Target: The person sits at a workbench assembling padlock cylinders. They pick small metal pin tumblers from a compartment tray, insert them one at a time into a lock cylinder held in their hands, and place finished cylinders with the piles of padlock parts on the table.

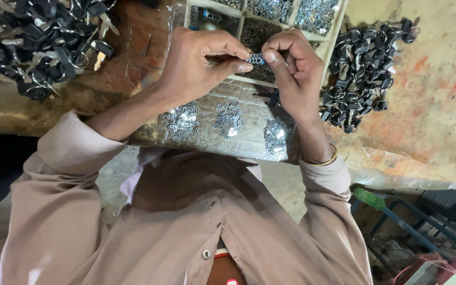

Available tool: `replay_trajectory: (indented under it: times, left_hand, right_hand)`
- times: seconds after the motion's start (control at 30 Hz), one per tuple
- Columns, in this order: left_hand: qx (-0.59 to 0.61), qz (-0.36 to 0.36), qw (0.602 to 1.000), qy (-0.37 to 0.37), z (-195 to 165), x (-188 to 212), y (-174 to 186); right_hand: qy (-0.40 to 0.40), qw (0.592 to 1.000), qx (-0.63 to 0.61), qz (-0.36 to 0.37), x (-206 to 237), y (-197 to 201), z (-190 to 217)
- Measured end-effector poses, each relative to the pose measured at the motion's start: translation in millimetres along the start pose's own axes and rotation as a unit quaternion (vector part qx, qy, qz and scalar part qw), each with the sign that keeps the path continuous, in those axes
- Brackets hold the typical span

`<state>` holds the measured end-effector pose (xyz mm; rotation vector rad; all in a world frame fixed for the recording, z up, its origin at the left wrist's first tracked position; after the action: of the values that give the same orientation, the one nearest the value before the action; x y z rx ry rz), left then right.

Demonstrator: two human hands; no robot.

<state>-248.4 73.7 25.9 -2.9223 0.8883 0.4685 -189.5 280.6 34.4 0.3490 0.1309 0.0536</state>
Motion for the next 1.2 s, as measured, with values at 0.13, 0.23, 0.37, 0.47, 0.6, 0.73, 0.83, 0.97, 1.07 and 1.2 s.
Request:
replay_trajectory:
  times: [0.13,0.23,0.37,0.47,0.6,0.73,0.83,0.97,1.07,1.2]
  left_hand:
    - [0.009,0.001,1.0,0.001,-1,0,0]
    - [0.011,0.002,1.0,0.004,-1,1,0]
    - [0.006,0.0,1.0,-0.002,0,1,0]
    - [0.012,-0.003,1.0,-0.005,2,1,0]
    - [0.015,0.004,1.0,-0.018,4,1,-1]
    - [0.017,-0.005,1.0,-0.024,5,0,0]
    - [0.027,-0.006,1.0,-0.012,7,0,0]
    - [0.035,-0.004,0.999,-0.025,8,0,1]
    - [0.052,0.0,0.998,-0.019,8,0,-1]
    - [0.084,-0.004,0.996,0.001,6,0,0]
  right_hand:
    - [0.007,0.998,0.066,-0.002,0,1,4]
    - [0.026,0.995,0.091,-0.009,0,2,6]
    - [0.089,0.987,0.133,-0.002,-2,4,11]
    - [0.061,0.985,0.152,-0.048,-6,9,11]
    - [0.076,0.969,0.236,-0.018,-10,14,18]
    - [0.137,0.947,0.288,0.038,-6,25,32]
    - [0.094,0.927,0.352,0.095,9,35,41]
    - [0.085,0.877,0.457,0.124,42,30,49]
    - [0.037,0.851,0.514,0.1,61,21,46]
    - [0.012,0.865,0.498,0.061,77,9,45]
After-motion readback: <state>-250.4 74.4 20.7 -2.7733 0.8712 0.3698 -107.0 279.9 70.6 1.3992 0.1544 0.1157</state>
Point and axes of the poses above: each hand's wrist, its own x-axis away from the middle knuckle, its own y-axis out of the back of the hand, z = x × y, the point moved 3 cm from there along -x, towards the middle knuckle, and after that the axes turned 6 degrees about x, right-handed, at the moved point
